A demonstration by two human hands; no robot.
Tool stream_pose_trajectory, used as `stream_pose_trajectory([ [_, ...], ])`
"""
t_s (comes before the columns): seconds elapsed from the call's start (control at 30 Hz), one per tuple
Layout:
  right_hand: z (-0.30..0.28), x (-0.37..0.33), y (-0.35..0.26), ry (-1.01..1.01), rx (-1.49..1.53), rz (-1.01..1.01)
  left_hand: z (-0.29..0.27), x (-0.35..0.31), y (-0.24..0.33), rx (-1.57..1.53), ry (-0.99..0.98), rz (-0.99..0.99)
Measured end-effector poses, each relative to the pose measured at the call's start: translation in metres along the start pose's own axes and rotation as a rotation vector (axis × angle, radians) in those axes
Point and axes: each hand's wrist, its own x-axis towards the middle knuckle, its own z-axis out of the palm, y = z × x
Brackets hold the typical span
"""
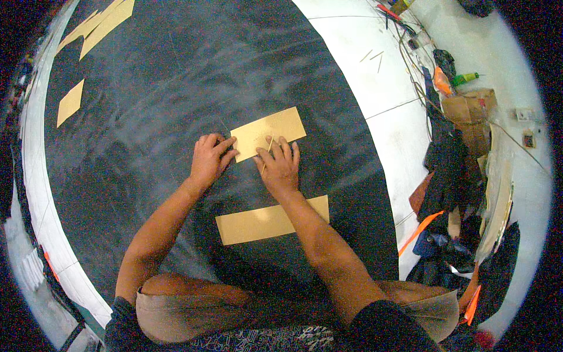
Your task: The person places rectangular pieces of light-colored material onto a large black surface. They then use a small pointed tool to secure each piece by inserting pins into the corners and edges. The person repeats this process for multiple pieces, arranging them in a pattern on the floor.
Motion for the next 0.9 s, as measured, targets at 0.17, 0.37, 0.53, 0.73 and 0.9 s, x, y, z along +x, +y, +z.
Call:
stream_pose_trajectory([
  [0.17, 0.000, 0.000, 0.002, -0.056, 0.066, 0.048, 0.001, -0.001, -0.005, -0.036, 0.019, 0.008],
  [0.37, -0.001, 0.001, 0.001, -0.074, 0.072, 0.068, 0.002, -0.002, -0.009, -0.078, 0.015, -0.009],
  [0.53, 0.000, 0.001, 0.002, -0.079, 0.063, 0.067, 0.002, -0.002, -0.011, -0.101, 0.009, -0.010],
  [0.73, -0.001, 0.001, 0.002, -0.078, 0.050, 0.061, 0.006, -0.002, -0.013, -0.107, 0.031, 0.000],
  [0.9, -0.001, 0.015, 0.014, -0.024, 0.116, 0.128, 0.005, -0.004, -0.014, -0.098, 0.019, -0.006],
])
